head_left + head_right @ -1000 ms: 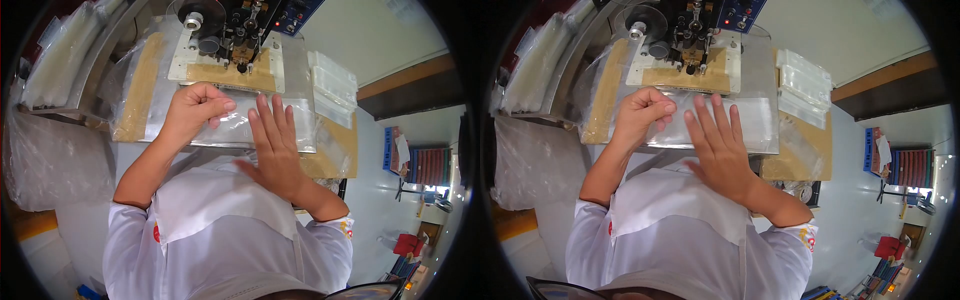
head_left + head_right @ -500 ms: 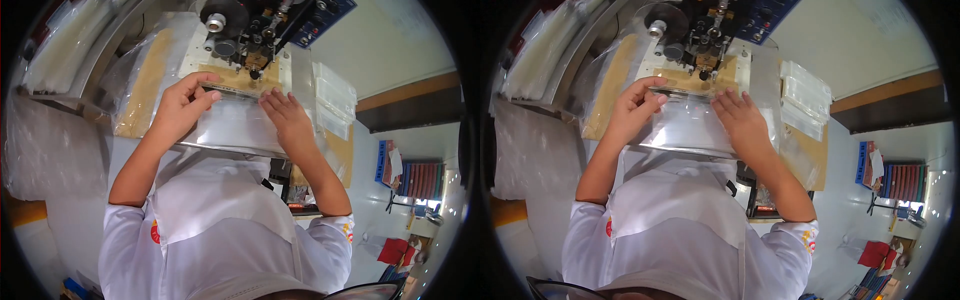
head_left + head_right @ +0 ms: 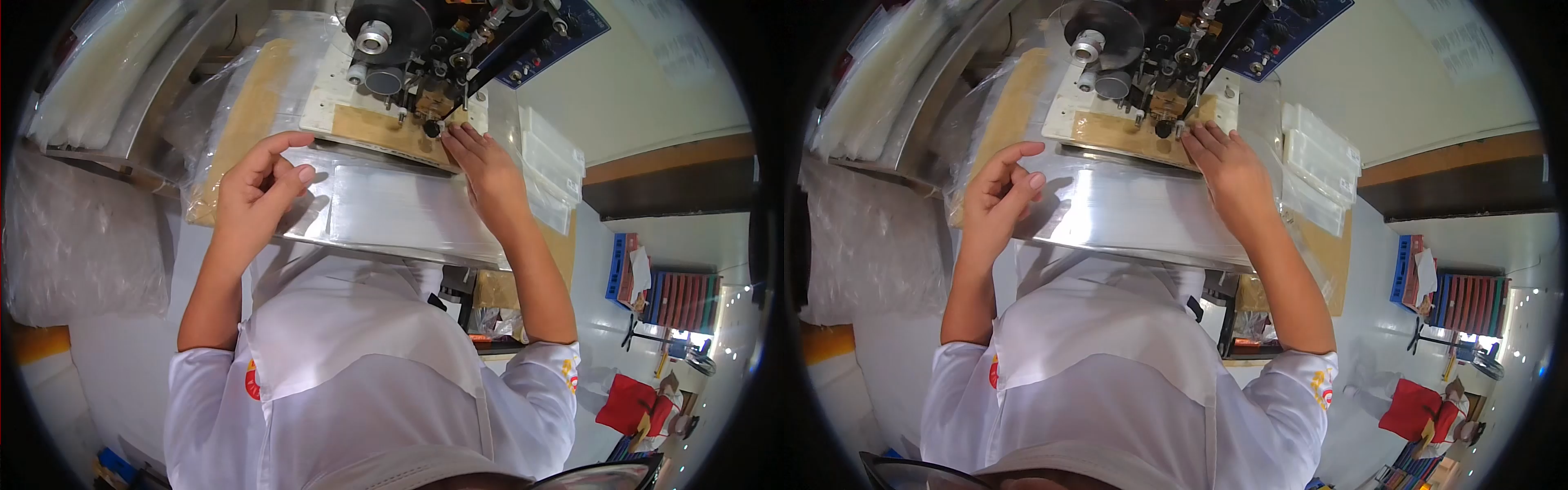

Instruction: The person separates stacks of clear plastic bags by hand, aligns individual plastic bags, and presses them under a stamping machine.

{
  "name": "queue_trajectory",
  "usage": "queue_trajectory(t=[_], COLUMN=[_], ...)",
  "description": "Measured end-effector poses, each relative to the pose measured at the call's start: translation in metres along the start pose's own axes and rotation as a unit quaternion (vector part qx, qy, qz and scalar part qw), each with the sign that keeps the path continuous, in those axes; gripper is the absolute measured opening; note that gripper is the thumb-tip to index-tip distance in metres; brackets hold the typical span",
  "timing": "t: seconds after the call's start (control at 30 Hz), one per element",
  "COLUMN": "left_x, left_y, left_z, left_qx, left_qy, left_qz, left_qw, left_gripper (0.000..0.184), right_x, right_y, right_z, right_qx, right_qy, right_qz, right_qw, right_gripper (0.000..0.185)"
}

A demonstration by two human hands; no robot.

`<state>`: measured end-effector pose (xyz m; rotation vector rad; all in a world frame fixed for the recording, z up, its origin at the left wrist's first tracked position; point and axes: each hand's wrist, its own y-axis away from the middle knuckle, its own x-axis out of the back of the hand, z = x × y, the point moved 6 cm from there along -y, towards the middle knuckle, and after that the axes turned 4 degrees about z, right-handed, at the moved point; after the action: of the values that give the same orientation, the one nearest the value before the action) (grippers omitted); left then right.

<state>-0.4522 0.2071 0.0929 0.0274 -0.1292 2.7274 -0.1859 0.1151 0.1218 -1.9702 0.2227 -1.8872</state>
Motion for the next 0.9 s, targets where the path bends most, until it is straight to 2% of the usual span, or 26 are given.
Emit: queue_trajectory(t=[0.3, 0.4, 0.47, 0.5, 0.53, 0.57, 0.6, 0.63, 0.7, 0.83, 0.9], left_x=[0.001, -0.002, 0.006, 0.005, 0.0, 0.007, -0.002, -0.013, -0.016, -0.051, -0.069], left_y=[0.006, 0.008, 0.009, 0.009, 0.009, -0.001, -0.004, -0.009, -0.006, 0.001, 0.011], left_z=[-0.004, 0.004, 0.003, 0.007, 0.008, -0.001, 0.01, 0.009, 0.02, 0.029, 0.018], left_qx=[0.023, -0.006, -0.014, -0.019, -0.041, -0.077, -0.135, -0.163, -0.208, -0.268, -0.317], left_qy=[-0.025, -0.051, -0.117, -0.138, -0.129, -0.15, -0.123, -0.105, -0.1, -0.117, -0.161], left_qz=[-0.016, -0.035, -0.045, -0.071, -0.069, -0.092, -0.086, -0.107, -0.122, -0.188, -0.228], left_qw=[0.999, 0.998, 0.992, 0.988, 0.988, 0.981, 0.979, 0.975, 0.965, 0.938, 0.906], left_gripper=[0.034, 0.034, 0.035, 0.036, 0.035, 0.034, 0.03, 0.029, 0.028, 0.024, 0.023], right_x=[0.0, -0.006, -0.033, -0.033, -0.044, -0.033, -0.013, 0.005, 0.051, 0.113, 0.114], right_y=[-0.002, -0.001, 0.003, 0.001, -0.006, -0.009, -0.009, 0.003, 0.025, 0.085, 0.124], right_z=[0.0, 0.005, 0.012, 0.012, 0.009, 0.009, 0.005, 0.004, 0.001, 0.009, 0.026], right_qx=[-0.013, -0.012, 0.043, 0.021, -0.022, -0.087, -0.05, -0.008, -0.036, -0.104, -0.145], right_qy=[-0.012, -0.017, -0.026, -0.144, -0.024, -0.011, 0.074, 0.042, 0.056, 0.075, 0.082], right_qz=[0.006, 0.0, 0.018, 0.036, -0.04, -0.098, -0.026, 0.067, 0.128, 0.193, 0.19], right_qw=[1.0, 1.0, 0.999, 0.989, 0.999, 0.991, 0.996, 0.997, 0.99, 0.973, 0.968], right_gripper=[0.054, 0.052, 0.051, 0.047, 0.031, 0.015, 0.008, 0.009, 0.015, 0.037, 0.043])
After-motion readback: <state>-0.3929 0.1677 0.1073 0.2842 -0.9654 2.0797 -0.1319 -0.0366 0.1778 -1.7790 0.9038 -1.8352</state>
